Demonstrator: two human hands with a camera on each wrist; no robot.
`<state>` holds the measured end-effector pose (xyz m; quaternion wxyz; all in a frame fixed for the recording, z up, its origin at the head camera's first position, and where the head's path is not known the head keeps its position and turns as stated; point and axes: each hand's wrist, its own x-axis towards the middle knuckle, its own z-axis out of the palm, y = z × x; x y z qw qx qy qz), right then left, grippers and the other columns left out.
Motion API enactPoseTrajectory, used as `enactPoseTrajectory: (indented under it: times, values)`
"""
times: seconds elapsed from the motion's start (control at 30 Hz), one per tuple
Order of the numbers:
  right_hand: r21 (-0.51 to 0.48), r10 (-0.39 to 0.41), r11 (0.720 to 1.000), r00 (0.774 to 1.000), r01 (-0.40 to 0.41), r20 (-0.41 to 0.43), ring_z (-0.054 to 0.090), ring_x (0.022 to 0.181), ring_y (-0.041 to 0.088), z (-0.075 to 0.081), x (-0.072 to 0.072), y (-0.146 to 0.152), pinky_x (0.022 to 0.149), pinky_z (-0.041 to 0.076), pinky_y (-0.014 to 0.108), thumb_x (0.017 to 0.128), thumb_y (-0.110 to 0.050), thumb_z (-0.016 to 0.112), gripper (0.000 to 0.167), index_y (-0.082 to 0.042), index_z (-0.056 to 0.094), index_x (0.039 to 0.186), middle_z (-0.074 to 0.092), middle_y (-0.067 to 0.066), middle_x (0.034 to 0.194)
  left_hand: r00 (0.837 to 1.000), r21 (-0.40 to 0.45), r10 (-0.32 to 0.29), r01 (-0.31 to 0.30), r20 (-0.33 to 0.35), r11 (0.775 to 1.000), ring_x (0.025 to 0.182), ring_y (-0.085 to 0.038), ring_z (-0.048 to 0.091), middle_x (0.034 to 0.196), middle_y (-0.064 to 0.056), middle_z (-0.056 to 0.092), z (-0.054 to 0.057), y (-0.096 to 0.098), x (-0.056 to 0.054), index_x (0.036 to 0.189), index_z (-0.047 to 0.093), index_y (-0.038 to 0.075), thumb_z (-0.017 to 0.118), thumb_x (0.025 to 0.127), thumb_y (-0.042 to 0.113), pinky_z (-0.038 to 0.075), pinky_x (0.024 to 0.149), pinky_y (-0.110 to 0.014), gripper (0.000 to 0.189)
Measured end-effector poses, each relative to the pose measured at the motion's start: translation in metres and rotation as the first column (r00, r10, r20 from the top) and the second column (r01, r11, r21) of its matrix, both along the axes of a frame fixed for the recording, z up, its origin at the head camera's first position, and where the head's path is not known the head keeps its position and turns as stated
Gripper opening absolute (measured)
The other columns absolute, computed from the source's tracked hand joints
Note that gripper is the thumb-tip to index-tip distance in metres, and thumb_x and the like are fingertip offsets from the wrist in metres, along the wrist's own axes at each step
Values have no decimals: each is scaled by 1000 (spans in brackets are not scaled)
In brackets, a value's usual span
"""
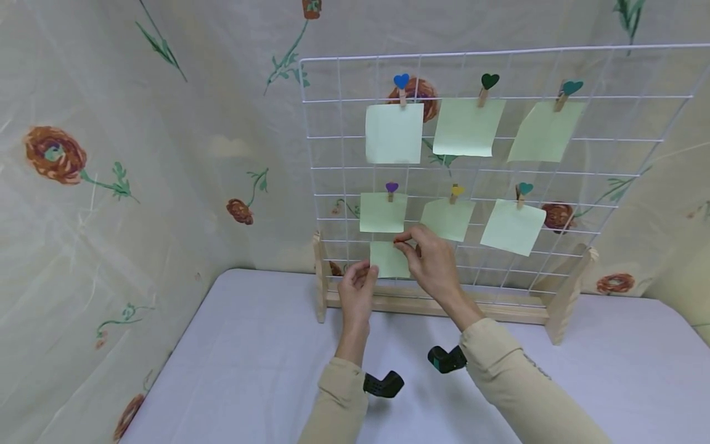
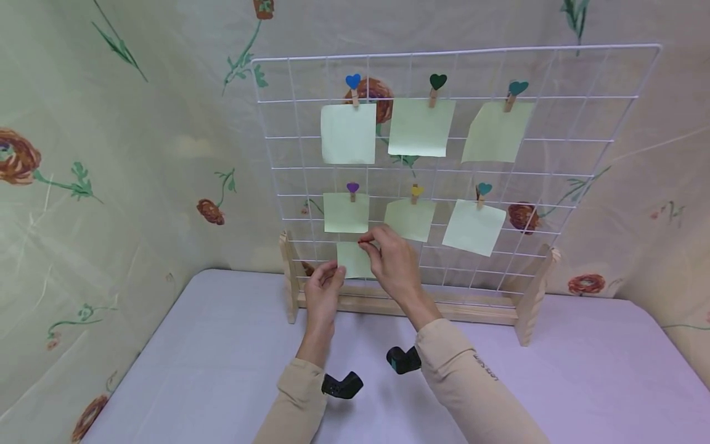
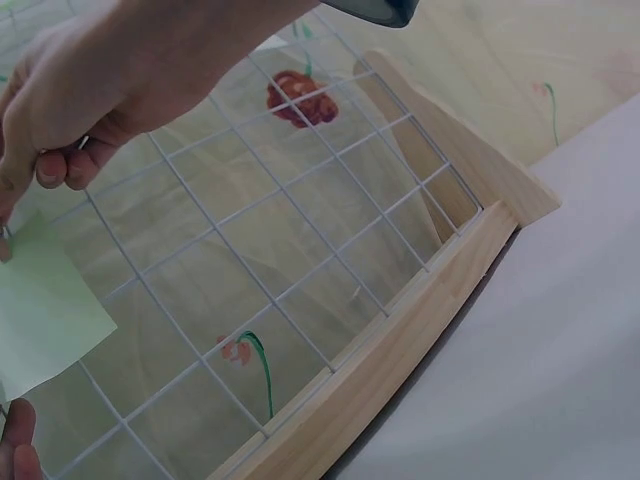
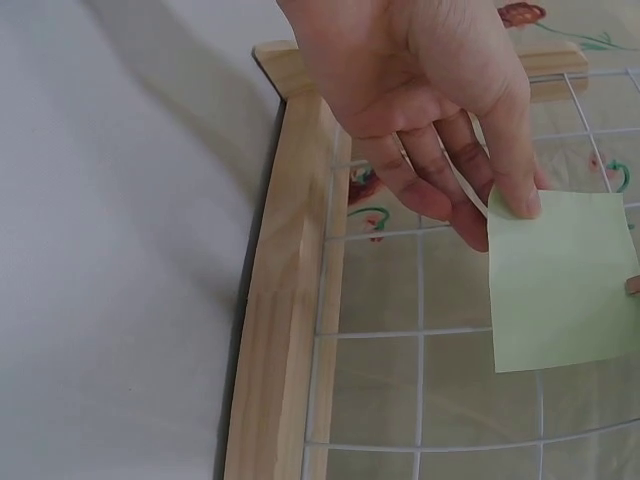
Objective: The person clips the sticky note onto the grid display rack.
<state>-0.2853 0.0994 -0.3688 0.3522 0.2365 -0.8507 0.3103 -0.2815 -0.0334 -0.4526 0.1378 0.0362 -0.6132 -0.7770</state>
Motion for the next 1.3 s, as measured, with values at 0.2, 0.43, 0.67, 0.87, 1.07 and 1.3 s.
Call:
enactPoseTrajectory:
  times: [0.2,0.43,0.67,0.87,1.07,1.3]
  values:
    - [-4,-11,1000,1000,11,3,47,54,9,-1,0,-2,49,40,22,85,-7,68,5,-8,67,90,69,5,88,1000,-2,-4,4,-3,1000,90,-11,60,104,-7,64,-1,-1,0,109,65,9,66,89,20,48,79,-23,23]
    - [-16,-21,1000,1000,21,0,52,53,10,-2,1,-4,48,42,22,85,-7,68,4,-8,68,89,68,5,86,1000,8,-10,10,-14,1000,89,-11,60,104,-7,64,-3,0,0,110,65,9,65,89,18,49,78,-22,22]
    - [-33,-27,999,1000,27,-9,53,54,11,-3,1,-5,48,43,23,85,-8,68,4,-7,68,89,66,5,84,1000,5,-11,12,-28,1000,90,-11,60,105,-9,64,0,1,-1,111,65,7,64,90,15,50,79,-21,23]
    - [-36,-43,998,999,43,-14,53,54,11,-4,0,-8,49,43,24,85,-9,69,4,-8,69,88,65,5,82,1000,5,-15,15,-27,1000,90,-11,59,106,-9,63,-1,-2,-1,112,65,8,64,90,14,51,79,-23,23]
    - [-29,-51,998,998,50,-34,54,54,13,-5,-1,-12,49,44,24,84,-9,70,5,-7,69,89,64,6,80,1000,21,-20,20,-16,1000,90,-9,58,108,-8,63,-3,-3,-1,113,64,9,63,90,14,51,78,-23,23]
    - [-32,-85,996,996,84,-35,53,54,13,-9,0,-13,48,43,25,85,-10,69,6,-7,68,90,64,6,82,999,13,-49,49,-12,999,94,-12,58,113,-9,62,-1,-3,0,117,63,9,61,92,14,51,80,-28,26]
